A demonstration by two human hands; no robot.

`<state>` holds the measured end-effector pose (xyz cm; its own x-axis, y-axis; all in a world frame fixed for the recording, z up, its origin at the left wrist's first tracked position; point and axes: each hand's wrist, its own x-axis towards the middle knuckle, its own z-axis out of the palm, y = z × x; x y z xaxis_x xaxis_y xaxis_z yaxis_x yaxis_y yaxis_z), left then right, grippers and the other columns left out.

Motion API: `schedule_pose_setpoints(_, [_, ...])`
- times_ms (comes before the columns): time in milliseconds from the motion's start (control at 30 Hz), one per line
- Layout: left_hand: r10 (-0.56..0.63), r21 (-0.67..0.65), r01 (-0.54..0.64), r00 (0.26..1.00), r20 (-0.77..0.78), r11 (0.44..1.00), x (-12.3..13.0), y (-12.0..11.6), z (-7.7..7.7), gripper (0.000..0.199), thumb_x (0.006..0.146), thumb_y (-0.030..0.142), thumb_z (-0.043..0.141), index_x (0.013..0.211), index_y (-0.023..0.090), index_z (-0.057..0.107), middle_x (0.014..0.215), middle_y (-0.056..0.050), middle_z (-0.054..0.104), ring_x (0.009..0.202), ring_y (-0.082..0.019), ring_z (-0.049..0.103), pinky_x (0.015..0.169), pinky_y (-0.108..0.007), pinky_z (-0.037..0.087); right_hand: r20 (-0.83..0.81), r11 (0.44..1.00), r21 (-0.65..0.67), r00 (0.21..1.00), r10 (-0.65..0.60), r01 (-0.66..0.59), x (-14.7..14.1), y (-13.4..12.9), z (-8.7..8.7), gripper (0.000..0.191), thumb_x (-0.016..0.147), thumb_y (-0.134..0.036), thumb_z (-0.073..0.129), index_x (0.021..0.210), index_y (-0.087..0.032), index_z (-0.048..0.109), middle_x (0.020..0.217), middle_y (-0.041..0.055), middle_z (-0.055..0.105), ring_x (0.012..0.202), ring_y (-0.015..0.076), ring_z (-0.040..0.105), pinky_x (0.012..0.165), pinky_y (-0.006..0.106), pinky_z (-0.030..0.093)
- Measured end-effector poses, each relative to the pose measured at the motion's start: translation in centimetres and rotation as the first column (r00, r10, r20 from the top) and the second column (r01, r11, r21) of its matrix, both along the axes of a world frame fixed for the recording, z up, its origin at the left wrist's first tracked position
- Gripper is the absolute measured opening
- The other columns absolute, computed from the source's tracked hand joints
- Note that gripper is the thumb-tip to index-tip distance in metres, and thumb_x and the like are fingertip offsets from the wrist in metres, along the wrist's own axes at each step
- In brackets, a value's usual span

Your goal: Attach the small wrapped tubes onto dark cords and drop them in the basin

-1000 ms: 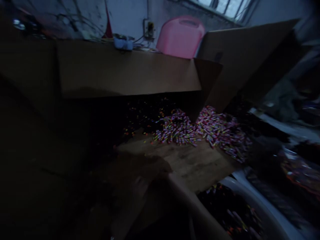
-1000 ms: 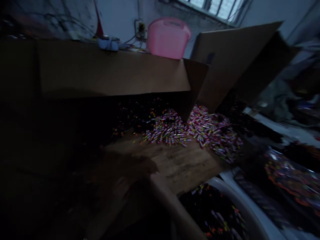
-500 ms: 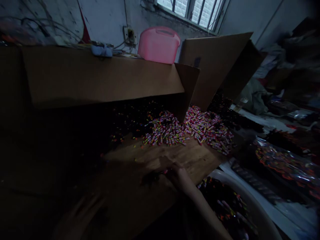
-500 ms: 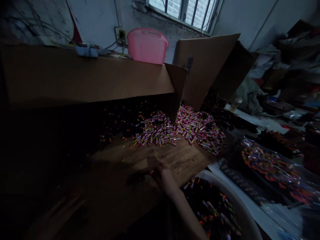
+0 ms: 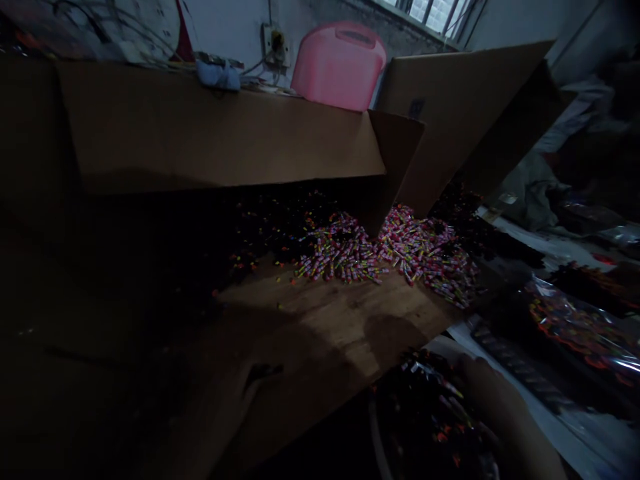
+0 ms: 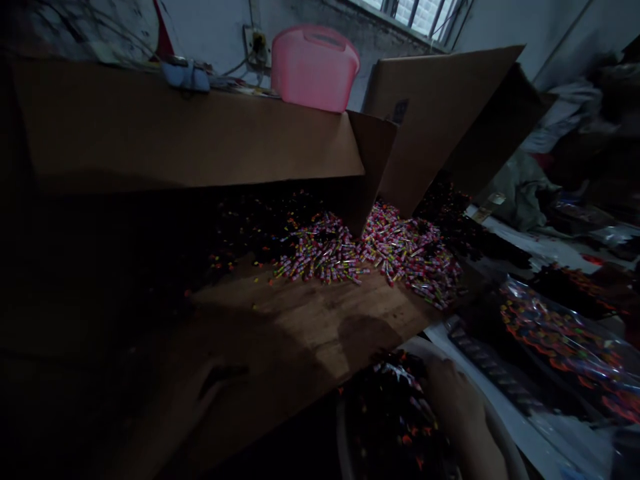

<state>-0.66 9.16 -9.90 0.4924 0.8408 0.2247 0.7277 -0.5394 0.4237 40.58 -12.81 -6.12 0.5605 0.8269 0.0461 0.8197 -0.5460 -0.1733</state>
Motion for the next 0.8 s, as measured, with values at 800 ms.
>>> schedule_pose_setpoints(800, [-0.156,-0.001,0.157,0.983,0.094,0.988,5.3,-3.0,1.2,0.017,0.084,0.011,0.054,0.097,0.018,0.062,0.099,-0.005,0.068,0.091,-0.022,0.061,0.084,-0.039,0.049,-0.773,0.795,0.454,0.265,0.576,-0.402,-16.2,14.6,-0.7,0.030,0.088,-0.040,0.052,0.108,-0.020,0.062,0.110,0.0063,0.066,0.106,0.0209,0.058,0.096,0.036,0.041])
